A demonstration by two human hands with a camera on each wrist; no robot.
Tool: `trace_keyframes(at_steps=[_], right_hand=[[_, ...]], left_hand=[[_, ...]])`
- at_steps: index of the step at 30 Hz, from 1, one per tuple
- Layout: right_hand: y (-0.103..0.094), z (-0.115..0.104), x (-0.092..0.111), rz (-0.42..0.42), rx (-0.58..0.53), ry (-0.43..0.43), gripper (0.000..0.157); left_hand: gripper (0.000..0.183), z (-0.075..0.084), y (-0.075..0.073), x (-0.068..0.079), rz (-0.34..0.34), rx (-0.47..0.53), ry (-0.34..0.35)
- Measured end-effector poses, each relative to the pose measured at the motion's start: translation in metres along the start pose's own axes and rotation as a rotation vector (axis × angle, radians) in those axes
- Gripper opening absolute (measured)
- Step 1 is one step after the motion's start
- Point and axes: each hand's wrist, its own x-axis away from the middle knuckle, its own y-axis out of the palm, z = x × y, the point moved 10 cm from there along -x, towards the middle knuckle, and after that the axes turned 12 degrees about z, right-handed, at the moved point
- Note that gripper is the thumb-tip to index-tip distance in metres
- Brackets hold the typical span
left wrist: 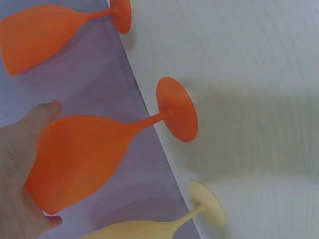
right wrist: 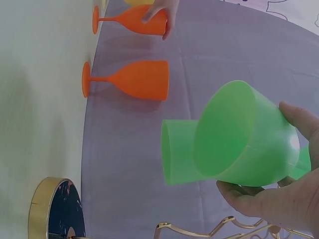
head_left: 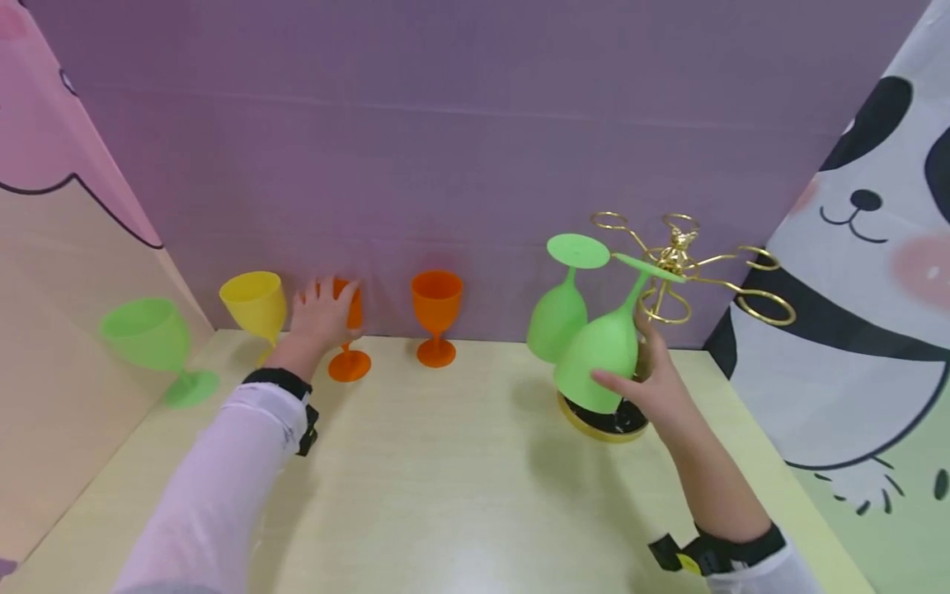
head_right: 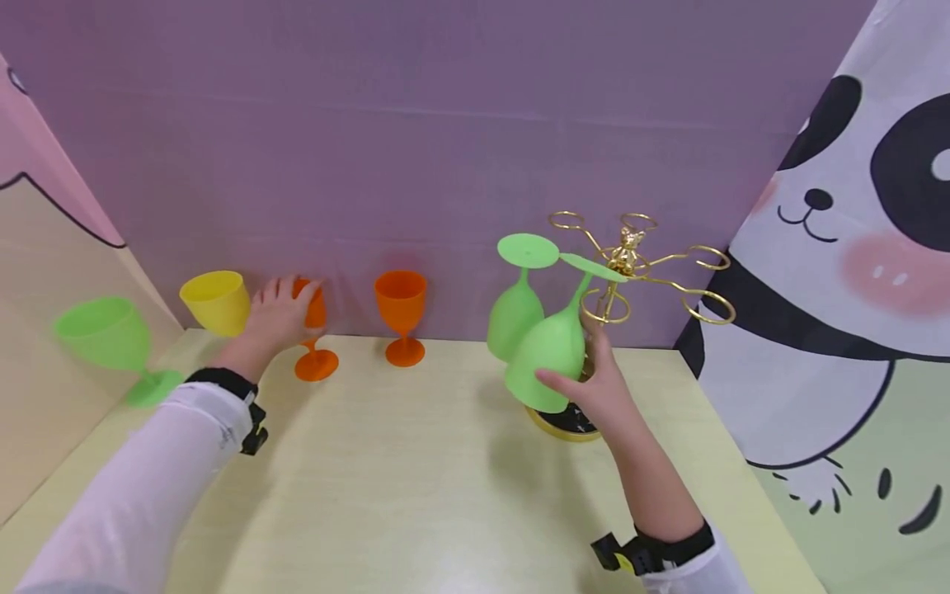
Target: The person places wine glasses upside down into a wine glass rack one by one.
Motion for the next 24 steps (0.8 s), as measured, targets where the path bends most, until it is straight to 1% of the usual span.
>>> trace_keyframes(at_steps=[7, 13, 18, 24], right_hand=[[-0.004, 0.003, 0.005, 0.012, 0.029, -0.003, 0.098], [-0.007, 0.007, 0.008, 0.011, 0.053, 0.01, 0.1], [-0.009, 0.01, 0.007, 0.014, 0.063, 0.01, 0.1], [-0.012, 0.008, 0.005, 0.029, 0.041, -0.008, 0.098]], left_hand=[[0.081, 0.004, 0.001, 0.001, -0.015, -0.014, 0.042], [0.084, 0.005, 0.002, 0.003, -0.043, -0.01, 0.044], [0.079, 0.003, 0.003, 0.001, -0.033, -0.004, 0.045], [0.078, 0.002, 0.001, -0.001, -0.036, -0.016, 0.044]])
